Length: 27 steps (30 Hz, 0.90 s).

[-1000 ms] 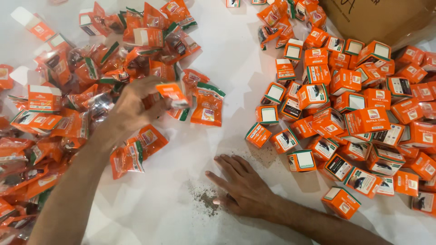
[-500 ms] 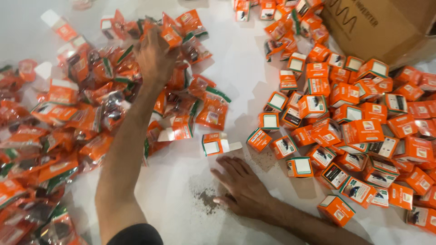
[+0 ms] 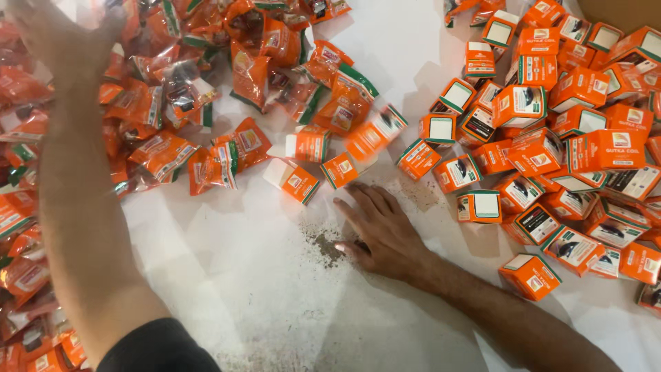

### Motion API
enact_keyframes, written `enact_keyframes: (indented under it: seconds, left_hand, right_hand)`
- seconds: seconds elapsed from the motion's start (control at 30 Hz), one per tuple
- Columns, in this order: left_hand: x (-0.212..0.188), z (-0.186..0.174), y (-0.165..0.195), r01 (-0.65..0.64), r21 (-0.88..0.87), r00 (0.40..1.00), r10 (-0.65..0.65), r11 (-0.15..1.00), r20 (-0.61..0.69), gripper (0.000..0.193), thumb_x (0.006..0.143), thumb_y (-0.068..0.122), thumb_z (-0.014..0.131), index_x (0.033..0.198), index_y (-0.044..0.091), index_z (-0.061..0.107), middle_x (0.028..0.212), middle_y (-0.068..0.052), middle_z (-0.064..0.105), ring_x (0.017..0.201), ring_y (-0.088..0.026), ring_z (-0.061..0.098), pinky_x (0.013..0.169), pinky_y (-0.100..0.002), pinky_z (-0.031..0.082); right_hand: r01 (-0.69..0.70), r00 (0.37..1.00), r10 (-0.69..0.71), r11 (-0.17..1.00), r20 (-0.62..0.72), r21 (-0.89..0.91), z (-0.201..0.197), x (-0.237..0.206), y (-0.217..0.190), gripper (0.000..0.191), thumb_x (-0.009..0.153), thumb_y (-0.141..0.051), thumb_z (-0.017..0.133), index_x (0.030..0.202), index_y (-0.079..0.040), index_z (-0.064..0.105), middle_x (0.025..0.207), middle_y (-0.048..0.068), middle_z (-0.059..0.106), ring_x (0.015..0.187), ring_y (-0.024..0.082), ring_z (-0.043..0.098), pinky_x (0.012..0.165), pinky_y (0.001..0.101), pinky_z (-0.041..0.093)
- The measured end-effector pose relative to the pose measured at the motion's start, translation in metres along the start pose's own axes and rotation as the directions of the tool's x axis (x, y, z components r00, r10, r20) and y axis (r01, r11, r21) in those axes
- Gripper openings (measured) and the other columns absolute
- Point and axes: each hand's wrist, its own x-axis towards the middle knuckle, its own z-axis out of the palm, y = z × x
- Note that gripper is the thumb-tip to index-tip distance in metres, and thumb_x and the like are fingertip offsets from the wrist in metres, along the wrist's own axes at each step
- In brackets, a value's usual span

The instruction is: The person picks up small orange product boxes from a pile on the table, opens a box, places a plastic-wrapped item inside, folds the flaps closed, and sets the finished box aside, repeating this packing cycle one box at a time.

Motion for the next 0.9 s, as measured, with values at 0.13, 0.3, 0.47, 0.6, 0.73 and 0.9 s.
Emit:
enact_keyframes:
  seconds: [0.13, 0.3, 0.47, 0.6, 0.73, 0.9]
  left_hand:
    - [0.004, 0.015, -0.008, 0.416, 0.096, 0.75, -0.401, 0.904, 0.527, 0.062, 0.082, 0.044, 0.079, 0.121, -0.001, 0.064, 0.131, -0.023, 0.065, 0.12, -0.039, 0.062, 0.107, -0.051, 0.05]
    - [-0.014, 0.031, 0.028, -0.015, 0.236, 0.978, 0.064, 0.972, -0.199, 0.051, 0.072, 0.036, 0.082, 0.116, 0.012, 0.069, 0.098, -0.013, 0.073, 0.089, -0.031, 0.071, 0.077, -0.043, 0.055]
    - [-0.054, -0.004, 0.114, 0.144, -0.53, 0.981, -0.052, 0.836, 0.185, 0.055, 0.096, 0.036, 0.084, 0.126, -0.002, 0.058, 0.108, -0.014, 0.073, 0.1, -0.026, 0.073, 0.093, -0.041, 0.057]
    - [-0.08, -0.026, 0.137, -0.051, -0.742, 0.937, 0.288, 0.669, 0.196, 0.044, 0.1, 0.031, 0.066, 0.125, -0.004, 0.06, 0.114, -0.019, 0.066, 0.108, -0.029, 0.064, 0.096, -0.043, 0.053]
    - [-0.055, -0.027, 0.057, 0.085, -0.218, 0.996, -0.079, 0.972, 0.038, 0.055, 0.097, 0.042, 0.076, 0.135, 0.005, 0.064, 0.136, -0.016, 0.062, 0.125, -0.034, 0.058, 0.101, -0.052, 0.05]
    - [-0.074, -0.043, -0.017, 0.309, 0.262, 0.897, -0.371, 0.914, 0.241, 0.049, 0.096, 0.034, 0.071, 0.132, 0.003, 0.06, 0.132, -0.012, 0.059, 0.125, -0.037, 0.053, 0.104, -0.057, 0.043]
  right_hand:
    - [0.009, 1.0, -0.009, 1.0, -0.015, -0.001, -0.002, 0.001, 0.008, 0.073, 0.088, -0.043, 0.071, 0.143, -0.001, 0.048, 0.146, 0.027, 0.044, 0.136, 0.044, 0.041, 0.116, 0.0563, 0.029]
    - [0.024, 0.999, -0.024, 1.0, -0.026, 0.0, 0.004, 0.0, 0.011, 0.072, 0.089, -0.043, 0.071, 0.143, -0.001, 0.048, 0.147, 0.026, 0.045, 0.137, 0.044, 0.042, 0.116, 0.0559, 0.029]
    - [0.03, 0.999, -0.03, 1.0, -0.041, 0.005, 0.006, -0.001, 0.011, 0.072, 0.088, -0.044, 0.071, 0.141, -0.001, 0.048, 0.146, 0.026, 0.045, 0.137, 0.044, 0.041, 0.116, 0.0565, 0.029]
    - [0.032, 0.999, -0.033, 0.999, -0.027, -0.015, 0.004, -0.003, 0.011, 0.072, 0.088, -0.044, 0.071, 0.142, -0.002, 0.049, 0.146, 0.025, 0.045, 0.138, 0.044, 0.04, 0.115, 0.0556, 0.03]
    - [0.047, 0.998, -0.048, 0.998, -0.039, -0.039, 0.003, -0.005, 0.012, 0.07, 0.089, -0.046, 0.071, 0.141, -0.003, 0.05, 0.147, 0.025, 0.045, 0.138, 0.043, 0.04, 0.115, 0.0548, 0.031]
    - [0.071, 0.994, -0.071, 0.997, -0.088, -0.009, 0.004, -0.006, 0.012, 0.069, 0.091, -0.044, 0.07, 0.141, -0.002, 0.05, 0.146, 0.024, 0.047, 0.138, 0.041, 0.042, 0.115, 0.0548, 0.032]
